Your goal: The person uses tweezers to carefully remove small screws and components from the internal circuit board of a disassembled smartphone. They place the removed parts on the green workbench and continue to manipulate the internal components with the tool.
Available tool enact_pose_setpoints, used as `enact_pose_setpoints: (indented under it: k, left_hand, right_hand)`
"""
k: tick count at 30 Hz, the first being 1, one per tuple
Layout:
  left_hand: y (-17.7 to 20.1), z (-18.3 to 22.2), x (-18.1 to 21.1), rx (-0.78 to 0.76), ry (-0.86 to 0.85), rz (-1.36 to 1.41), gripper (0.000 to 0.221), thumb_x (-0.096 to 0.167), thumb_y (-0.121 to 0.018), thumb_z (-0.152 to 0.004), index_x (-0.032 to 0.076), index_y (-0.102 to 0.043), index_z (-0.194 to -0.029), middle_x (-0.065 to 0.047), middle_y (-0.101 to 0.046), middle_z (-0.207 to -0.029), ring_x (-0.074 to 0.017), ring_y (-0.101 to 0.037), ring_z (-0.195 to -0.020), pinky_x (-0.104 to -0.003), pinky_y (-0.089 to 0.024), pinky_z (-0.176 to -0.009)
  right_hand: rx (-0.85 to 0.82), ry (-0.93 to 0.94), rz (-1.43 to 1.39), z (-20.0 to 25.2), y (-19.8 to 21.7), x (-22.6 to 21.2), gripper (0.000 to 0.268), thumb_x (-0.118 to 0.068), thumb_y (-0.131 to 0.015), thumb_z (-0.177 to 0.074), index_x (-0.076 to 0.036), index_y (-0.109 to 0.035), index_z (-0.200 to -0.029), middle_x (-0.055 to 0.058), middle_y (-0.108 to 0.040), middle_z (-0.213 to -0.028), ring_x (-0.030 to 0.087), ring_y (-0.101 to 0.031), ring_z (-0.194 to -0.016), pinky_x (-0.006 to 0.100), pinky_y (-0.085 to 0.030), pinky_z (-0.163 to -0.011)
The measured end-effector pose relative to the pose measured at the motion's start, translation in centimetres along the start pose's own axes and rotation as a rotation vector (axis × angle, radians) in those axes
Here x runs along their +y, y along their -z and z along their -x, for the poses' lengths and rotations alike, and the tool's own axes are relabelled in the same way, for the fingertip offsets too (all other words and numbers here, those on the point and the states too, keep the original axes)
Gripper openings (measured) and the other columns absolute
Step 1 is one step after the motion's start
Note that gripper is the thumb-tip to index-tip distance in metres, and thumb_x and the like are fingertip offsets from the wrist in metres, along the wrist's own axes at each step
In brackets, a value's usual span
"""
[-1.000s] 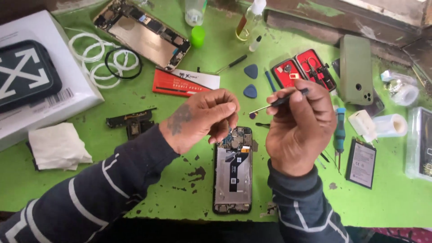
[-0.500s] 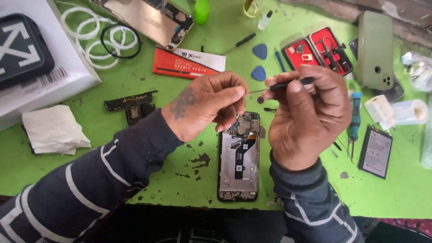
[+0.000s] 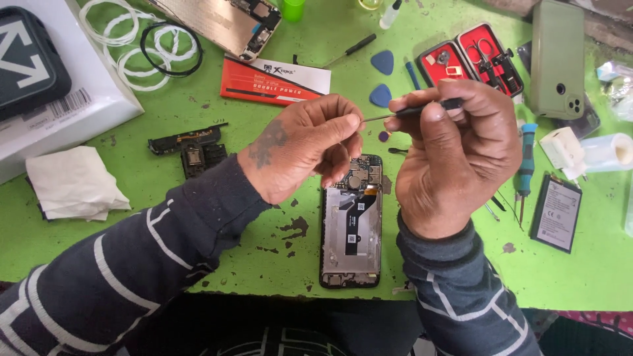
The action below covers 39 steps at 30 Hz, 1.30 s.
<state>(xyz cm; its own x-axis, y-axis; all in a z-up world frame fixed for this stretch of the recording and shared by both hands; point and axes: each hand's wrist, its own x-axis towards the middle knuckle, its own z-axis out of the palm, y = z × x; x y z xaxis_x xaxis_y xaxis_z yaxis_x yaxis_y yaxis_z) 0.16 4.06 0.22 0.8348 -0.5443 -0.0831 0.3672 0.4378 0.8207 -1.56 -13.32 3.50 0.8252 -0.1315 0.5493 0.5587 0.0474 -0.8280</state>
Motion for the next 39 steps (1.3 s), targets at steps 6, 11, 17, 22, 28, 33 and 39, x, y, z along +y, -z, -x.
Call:
enact_pose_setpoints:
  k: [6,11,17,22,28,33,39]
  left_hand:
    - [0.0,-0.2,-0.2,0.004,-0.005,0.027,0.013,0.02,-0.057,-0.107,0.015,-0.06,-0.095,-0.005,-0.07,-0.079,-0.0157,-0.062,-0.049,-0.025,-0.045,-0.04]
    - [0.0,-0.1,-0.3,0.0,-0.008,0.016,0.012,0.02,-0.057,-0.107,0.015,-0.059,-0.097,-0.005,-0.069,-0.082,-0.0166,-0.062,-0.05,-0.027,-0.047,-0.042]
    - [0.1,-0.3,-0.2,0.01,-0.01,0.004,0.014,0.022,-0.058,-0.106,0.016,-0.059,-0.094,-0.004,-0.069,-0.082,-0.0168,-0.062,-0.049,-0.026,-0.045,-0.041]
    - [0.1,-0.2,-0.4,-0.002,-0.019,0.003,0.014,0.023,-0.057,-0.106,0.016,-0.059,-0.094,-0.004,-0.068,-0.082,-0.0165,-0.062,-0.05,-0.026,-0.045,-0.041]
    - [0.0,-0.2,-0.4,-0.011,-0.018,0.019,0.014,0.022,-0.059,-0.106,0.015,-0.058,-0.094,-0.005,-0.069,-0.081,-0.016,-0.061,-0.049,-0.026,-0.046,-0.04]
    - [-0.6,0.1,0.3,-0.017,-0.046,-0.204,0.012,0.022,-0.048,-0.109,0.015,-0.049,-0.099,-0.01,-0.067,-0.083,-0.0157,-0.059,-0.049,-0.026,-0.043,-0.04]
    - [-0.9,0.3,-0.8,0.047,-0.339,-1.017,0.008,0.016,-0.045,-0.109,0.015,-0.047,-0.101,-0.005,-0.069,-0.081,-0.0198,-0.068,-0.063,-0.036,-0.054,-0.056]
  right_hand:
    - [0.003,0.013,0.02,0.0,-0.1,-0.1,0.01,-0.006,-0.063,-0.109,-0.006,-0.062,-0.119,0.019,-0.068,-0.099,0.032,-0.075,-0.089,0.039,-0.069,-0.073]
    - [-0.007,0.012,0.012,0.1,0.0,-0.1,0.011,-0.008,-0.064,-0.109,-0.006,-0.062,-0.12,0.02,-0.068,-0.1,0.033,-0.076,-0.09,0.04,-0.069,-0.074]
    - [-0.004,0.002,-0.009,0.0,0.0,0.0,0.011,-0.005,-0.064,-0.108,-0.006,-0.062,-0.118,0.021,-0.068,-0.099,0.033,-0.075,-0.089,0.039,-0.068,-0.073]
    - [-0.014,0.002,0.019,0.2,0.1,0.2,0.011,-0.006,-0.063,-0.109,-0.007,-0.061,-0.12,0.021,-0.068,-0.1,0.035,-0.075,-0.09,0.042,-0.069,-0.073]
    - [0.001,-0.026,-0.007,0.3,0.0,0.3,0.014,-0.003,-0.064,-0.107,-0.005,-0.061,-0.121,0.021,-0.068,-0.099,0.034,-0.075,-0.089,0.04,-0.067,-0.072]
    - [0.012,-0.006,-0.013,0.1,0.7,0.1,0.014,-0.002,-0.062,-0.111,-0.008,-0.065,-0.124,0.017,-0.07,-0.101,0.031,-0.075,-0.088,0.039,-0.068,-0.072]
    - [-0.067,-0.033,-0.098,1.5,1.9,0.3,0.021,0.005,-0.06,-0.111,-0.011,-0.069,-0.121,0.011,-0.073,-0.102,0.021,-0.076,-0.087,0.029,-0.068,-0.07]
